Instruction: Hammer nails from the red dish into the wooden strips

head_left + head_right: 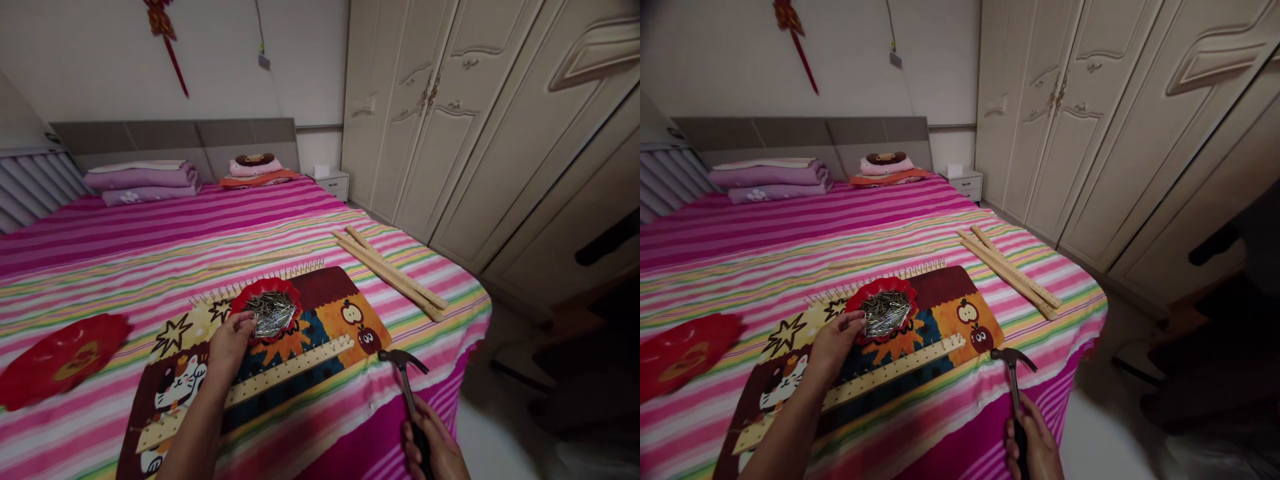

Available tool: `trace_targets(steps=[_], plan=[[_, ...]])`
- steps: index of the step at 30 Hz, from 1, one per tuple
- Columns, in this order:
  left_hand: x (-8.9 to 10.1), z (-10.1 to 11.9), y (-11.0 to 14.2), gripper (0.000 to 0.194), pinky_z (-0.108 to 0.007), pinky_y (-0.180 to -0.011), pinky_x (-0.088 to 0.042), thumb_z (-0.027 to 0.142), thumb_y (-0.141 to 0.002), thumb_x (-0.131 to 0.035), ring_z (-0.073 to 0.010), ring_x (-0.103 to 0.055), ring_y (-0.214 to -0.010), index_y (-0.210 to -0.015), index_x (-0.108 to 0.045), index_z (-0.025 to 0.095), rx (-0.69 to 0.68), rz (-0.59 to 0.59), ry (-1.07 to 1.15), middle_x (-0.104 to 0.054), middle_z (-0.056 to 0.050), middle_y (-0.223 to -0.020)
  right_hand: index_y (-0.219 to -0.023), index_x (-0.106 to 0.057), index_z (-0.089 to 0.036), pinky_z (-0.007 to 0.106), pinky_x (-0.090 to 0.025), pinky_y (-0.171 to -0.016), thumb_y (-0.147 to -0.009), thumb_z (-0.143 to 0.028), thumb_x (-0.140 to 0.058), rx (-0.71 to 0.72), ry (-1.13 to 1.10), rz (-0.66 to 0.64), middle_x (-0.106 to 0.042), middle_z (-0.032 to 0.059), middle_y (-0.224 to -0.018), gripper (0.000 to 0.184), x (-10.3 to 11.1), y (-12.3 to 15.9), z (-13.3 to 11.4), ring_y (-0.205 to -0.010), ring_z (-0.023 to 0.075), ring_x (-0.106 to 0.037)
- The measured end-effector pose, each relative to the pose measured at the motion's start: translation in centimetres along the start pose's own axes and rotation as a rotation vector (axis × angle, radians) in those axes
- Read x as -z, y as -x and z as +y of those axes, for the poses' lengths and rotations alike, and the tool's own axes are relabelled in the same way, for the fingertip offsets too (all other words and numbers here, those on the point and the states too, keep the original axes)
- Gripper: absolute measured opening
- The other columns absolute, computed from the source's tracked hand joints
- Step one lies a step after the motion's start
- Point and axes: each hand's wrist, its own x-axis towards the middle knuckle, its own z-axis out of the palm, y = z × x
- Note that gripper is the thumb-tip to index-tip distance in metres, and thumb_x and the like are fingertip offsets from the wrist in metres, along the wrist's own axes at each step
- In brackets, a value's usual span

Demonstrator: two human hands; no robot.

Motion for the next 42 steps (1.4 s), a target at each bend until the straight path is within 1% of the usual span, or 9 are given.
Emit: trace_targets(steps=[5, 10, 14, 17, 20, 24, 28, 31, 42], plan=[[-0.2, 2.5, 2.3, 0.045, -0.023, -0.052, -0.047, 0.034, -0.045, -0.076, -0.0101, -0.057, -0.052, -0.082, -0.065, 0.012, 0.17, -0.065, 0.307, -0.064, 0.0, -0.06, -0.109, -0.048, -0.023, 0.016, -0.03, -0.024, -0.065, -0.047, -0.071, 0.001, 0.005, -0.015, -0.055, -0.0067, -0.053, 0.055, 0.3, -0.5, 0.3, -0.033, 0.0086, -0.04], [-2.9, 4.4, 6.4, 0.042, -0.025, -0.058, -0.05, 0.038, -0.048, -0.076, -0.0123, -0.061, -0.06, -0.08, -0.065, 0.014, 0.146, -0.218, 0.325, -0.067, -0.002, -0.065, -0.109, -0.047, -0.022, 0.015, -0.03, -0.025, -0.067, -0.046, -0.068, 0.006, 0.014, -0.037, -0.056, -0.0065, -0.054, 0.052, 0.4, -0.5, 0.3, -0.035, 0.0089, -0.042], [-6.4, 2.7, 8.7, 0.034, -0.026, -0.061, -0.05, 0.04, -0.053, -0.07, -0.0136, -0.061, -0.062, -0.075, -0.065, 0.015, 0.086, -0.263, 0.233, -0.067, -0.001, -0.065, -0.108, -0.047, -0.022, 0.015, -0.031, -0.025, -0.067, -0.046, -0.067, 0.005, 0.013, -0.049, -0.055, -0.0065, -0.053, 0.052, 0.3, -0.3, 0.1, -0.035, 0.0093, -0.043], [-8.5, 0.8, 9.3, 0.029, -0.028, -0.064, -0.051, 0.042, -0.06, -0.064, -0.0155, -0.063, -0.066, -0.076, -0.065, 0.018, 0.048, -0.206, 0.153, -0.068, -0.001, -0.066, -0.108, -0.047, -0.022, 0.015, -0.03, -0.025, -0.068, -0.047, -0.067, 0.006, 0.009, -0.044, -0.055, -0.0067, -0.054, 0.051, 0.3, -0.3, 0.1, -0.034, 0.0092, -0.044], [-9.7, -0.1, 9.6, 0.025, -0.031, -0.069, -0.051, 0.041, -0.064, -0.061, -0.0173, -0.065, -0.069, -0.077, -0.066, 0.021, -0.004, -0.128, 0.054, -0.07, -0.001, -0.069, -0.107, -0.048, -0.022, 0.015, -0.03, -0.025, -0.068, -0.046, -0.066, 0.011, 0.01, -0.05, -0.055, -0.0064, -0.054, 0.049, 0.3, -0.3, 0.0, -0.034, 0.0089, -0.043], [-10.1, -0.2, 10.1, 0.023, -0.031, -0.071, -0.05, 0.04, -0.067, -0.058, -0.0175, -0.065, -0.071, -0.079, -0.065, 0.022, -0.085, -0.065, -0.032, -0.071, -0.001, -0.075, -0.107, -0.048, -0.021, 0.015, -0.031, -0.025, -0.069, -0.045, -0.066, 0.007, 0.014, -0.058, -0.056, -0.0062, -0.053, 0.048, 0.3, -0.3, 0.0, -0.034, 0.0088, -0.042], [-10.3, -1.0, 10.7, 0.023, -0.03, -0.072, -0.049, 0.04, -0.072, -0.054, -0.0168, -0.065, -0.071, -0.082, -0.065, 0.023, -0.145, -0.103, -0.107, -0.07, 0.0, -0.076, -0.108, -0.047, -0.021, 0.015, -0.03, -0.025, -0.07, -0.044, -0.064, 0.002, 0.014, -0.056, -0.056, -0.0062, -0.053, 0.047, 0.3, -0.3, 0.1, -0.035, 0.0089, -0.043], [-10.4, -1.8, 11.0, 0.023, -0.028, -0.068, -0.049, 0.04, -0.075, -0.052, -0.0159, -0.065, -0.069, -0.086, -0.065, 0.024, -0.13, -0.129, -0.096, -0.069, 0.001, -0.074, -0.109, -0.046, -0.021, 0.015, -0.03, -0.025, -0.071, -0.043, -0.063, -0.001, 0.014, -0.054, -0.056, -0.0063, -0.054, 0.048, 0.4, -0.3, 0.1, -0.035, 0.0091, -0.043], [-11.1, -2.3, 10.7, 0.023, -0.026, -0.069, -0.049, 0.039, -0.076, -0.053, -0.0151, -0.065, -0.072, -0.089, -0.064, 0.024, -0.094, -0.042, -0.054, -0.069, 0.001, -0.076, -0.109, -0.047, -0.022, 0.015, -0.031, -0.027, -0.069, -0.044, -0.065, 0.001, 0.021, -0.043, -0.056, -0.0064, -0.056, 0.049, 0.3, -0.1, -0.2, -0.037, 0.0093, -0.044]])
